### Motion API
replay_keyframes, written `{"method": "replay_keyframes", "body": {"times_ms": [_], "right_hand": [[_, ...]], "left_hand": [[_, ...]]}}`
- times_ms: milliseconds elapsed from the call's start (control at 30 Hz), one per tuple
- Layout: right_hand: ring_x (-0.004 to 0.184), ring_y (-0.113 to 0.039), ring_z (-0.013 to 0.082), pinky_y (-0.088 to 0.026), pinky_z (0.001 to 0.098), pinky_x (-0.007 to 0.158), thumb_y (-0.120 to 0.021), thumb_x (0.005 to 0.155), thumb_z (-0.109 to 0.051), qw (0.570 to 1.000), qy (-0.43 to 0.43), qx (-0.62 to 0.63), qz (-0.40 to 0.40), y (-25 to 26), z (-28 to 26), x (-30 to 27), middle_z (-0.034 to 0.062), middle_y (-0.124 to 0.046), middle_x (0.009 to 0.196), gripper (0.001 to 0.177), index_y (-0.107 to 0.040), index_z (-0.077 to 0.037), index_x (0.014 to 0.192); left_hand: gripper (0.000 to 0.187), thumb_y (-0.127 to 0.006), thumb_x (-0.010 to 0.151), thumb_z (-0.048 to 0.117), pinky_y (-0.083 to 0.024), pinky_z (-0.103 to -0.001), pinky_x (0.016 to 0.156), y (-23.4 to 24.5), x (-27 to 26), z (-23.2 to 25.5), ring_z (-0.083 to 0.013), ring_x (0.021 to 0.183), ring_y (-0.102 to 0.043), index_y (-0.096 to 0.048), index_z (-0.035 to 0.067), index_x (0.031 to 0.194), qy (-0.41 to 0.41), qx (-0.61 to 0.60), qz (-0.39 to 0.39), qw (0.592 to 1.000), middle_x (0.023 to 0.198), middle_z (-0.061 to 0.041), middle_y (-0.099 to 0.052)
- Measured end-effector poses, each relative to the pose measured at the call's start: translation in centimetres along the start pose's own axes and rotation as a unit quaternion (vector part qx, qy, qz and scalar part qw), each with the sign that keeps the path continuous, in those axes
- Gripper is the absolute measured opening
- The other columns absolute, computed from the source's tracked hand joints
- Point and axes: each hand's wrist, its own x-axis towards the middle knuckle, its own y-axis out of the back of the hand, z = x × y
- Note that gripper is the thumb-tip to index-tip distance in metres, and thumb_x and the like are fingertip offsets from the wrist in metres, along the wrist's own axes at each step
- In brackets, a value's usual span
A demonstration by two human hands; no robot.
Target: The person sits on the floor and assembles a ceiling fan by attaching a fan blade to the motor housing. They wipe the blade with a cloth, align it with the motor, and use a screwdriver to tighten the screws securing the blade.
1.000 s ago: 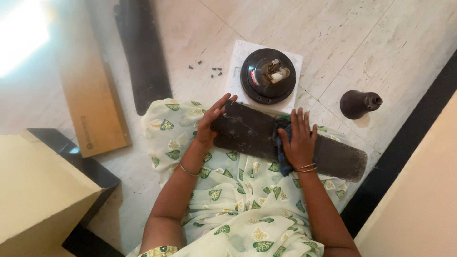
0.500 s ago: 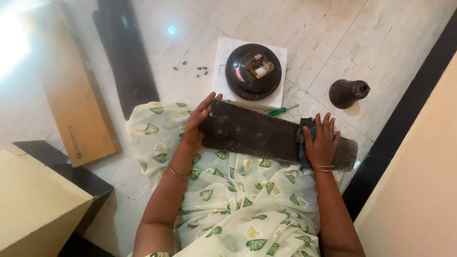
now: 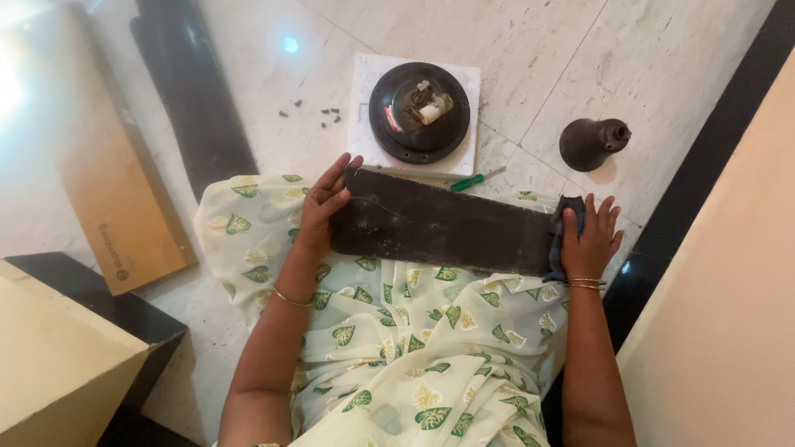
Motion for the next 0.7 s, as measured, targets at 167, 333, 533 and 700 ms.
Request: {"method": "replay_keyframes", "body": {"times_ms": [167, 333, 533, 700], "right_hand": [[0.153, -0.027, 0.0464, -0.021, 0.07, 0.115, -0.046, 0.109, -0.055, 1.0, -0.003, -0.006, 0.017, -0.4, 2.8, 0.6, 0.0235, -0.035, 0.164, 0.063, -0.054, -0.01, 0.152], [0.145, -0.041, 0.0459, -0.035, 0.0597, 0.111, -0.047, 0.112, -0.05, 0.999, 0.004, 0.02, 0.049, -0.6, 5.2, 0.7, 0.0244, -0.048, 0.156, 0.055, -0.063, -0.008, 0.144], [0.111, -0.065, 0.0438, -0.05, 0.0477, 0.094, -0.055, 0.112, -0.043, 0.991, -0.035, 0.102, 0.079, -1.5, 7.5, 0.8, 0.0242, -0.069, 0.122, 0.047, -0.069, -0.001, 0.128], [0.102, -0.066, 0.0465, -0.05, 0.0508, 0.087, -0.057, 0.113, -0.038, 0.986, -0.059, 0.115, 0.109, -2.8, 10.2, 1.3, 0.0262, -0.071, 0.11, 0.043, -0.071, 0.002, 0.121]], "left_hand": [[0.075, -0.07, 0.093, 0.007, -0.041, -0.037, 0.12, 0.0, 0.1, -0.1, -0.0226, 0.144, -0.05, -0.036, 0.0, 0.159, 0.006, 0.023, 0.01, 1.0, 0.163, -0.018, -0.043], [0.073, -0.07, 0.093, 0.004, -0.046, -0.037, 0.115, -0.3, 0.3, -0.4, -0.0217, 0.142, -0.051, -0.036, 0.001, 0.158, 0.016, 0.02, 0.006, 1.0, 0.163, -0.016, -0.042], [0.07, -0.069, 0.094, 0.002, -0.049, -0.036, 0.112, -0.2, 0.3, -0.6, -0.0217, 0.139, -0.052, -0.038, 0.002, 0.157, 0.018, 0.019, -0.006, 1.0, 0.163, -0.015, -0.043], [0.07, -0.069, 0.094, 0.004, -0.048, -0.036, 0.113, -0.2, 0.4, -0.5, -0.0215, 0.14, -0.052, -0.039, 0.002, 0.157, 0.021, 0.039, 0.003, 0.999, 0.162, -0.014, -0.044]]}}
